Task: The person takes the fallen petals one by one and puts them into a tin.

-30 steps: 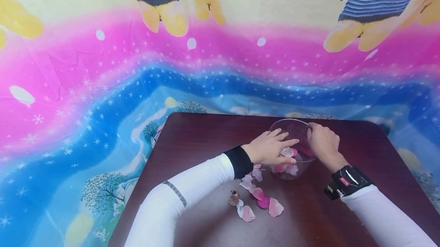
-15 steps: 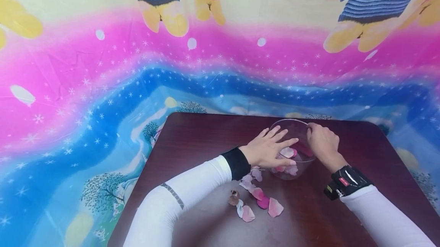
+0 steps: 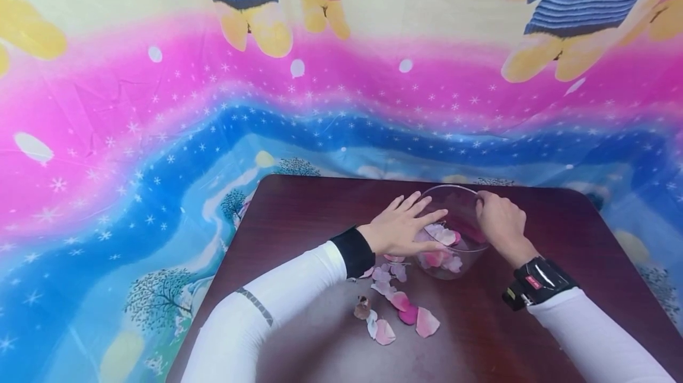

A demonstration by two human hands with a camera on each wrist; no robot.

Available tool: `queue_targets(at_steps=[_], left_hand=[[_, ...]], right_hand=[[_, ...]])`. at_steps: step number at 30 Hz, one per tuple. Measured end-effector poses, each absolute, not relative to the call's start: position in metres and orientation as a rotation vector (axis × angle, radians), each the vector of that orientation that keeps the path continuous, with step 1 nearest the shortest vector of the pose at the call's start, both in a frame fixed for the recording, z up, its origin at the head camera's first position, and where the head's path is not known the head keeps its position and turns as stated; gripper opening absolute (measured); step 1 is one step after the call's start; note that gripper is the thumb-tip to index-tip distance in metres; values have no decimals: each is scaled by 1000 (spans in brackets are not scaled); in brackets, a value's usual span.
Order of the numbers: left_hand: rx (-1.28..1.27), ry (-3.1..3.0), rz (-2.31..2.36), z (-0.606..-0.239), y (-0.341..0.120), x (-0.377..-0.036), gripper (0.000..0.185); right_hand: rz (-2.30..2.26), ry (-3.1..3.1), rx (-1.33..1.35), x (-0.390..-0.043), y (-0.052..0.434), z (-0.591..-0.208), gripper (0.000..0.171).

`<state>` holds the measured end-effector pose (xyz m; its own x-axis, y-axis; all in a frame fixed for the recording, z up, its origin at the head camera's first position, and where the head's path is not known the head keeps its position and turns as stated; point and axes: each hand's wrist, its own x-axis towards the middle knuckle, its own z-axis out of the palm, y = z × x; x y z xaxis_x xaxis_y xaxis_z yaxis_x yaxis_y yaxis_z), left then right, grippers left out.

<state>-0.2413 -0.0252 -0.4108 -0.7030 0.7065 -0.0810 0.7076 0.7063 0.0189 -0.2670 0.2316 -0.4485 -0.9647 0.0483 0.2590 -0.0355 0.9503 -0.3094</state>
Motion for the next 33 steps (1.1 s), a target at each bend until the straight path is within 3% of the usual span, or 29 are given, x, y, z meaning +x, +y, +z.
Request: queue_targets(at_steps=[33], left_hand=[[1003, 2849, 133, -433, -96, -247, 73]], right_hand=[[455, -2847, -12, -267, 232, -449, 28]])
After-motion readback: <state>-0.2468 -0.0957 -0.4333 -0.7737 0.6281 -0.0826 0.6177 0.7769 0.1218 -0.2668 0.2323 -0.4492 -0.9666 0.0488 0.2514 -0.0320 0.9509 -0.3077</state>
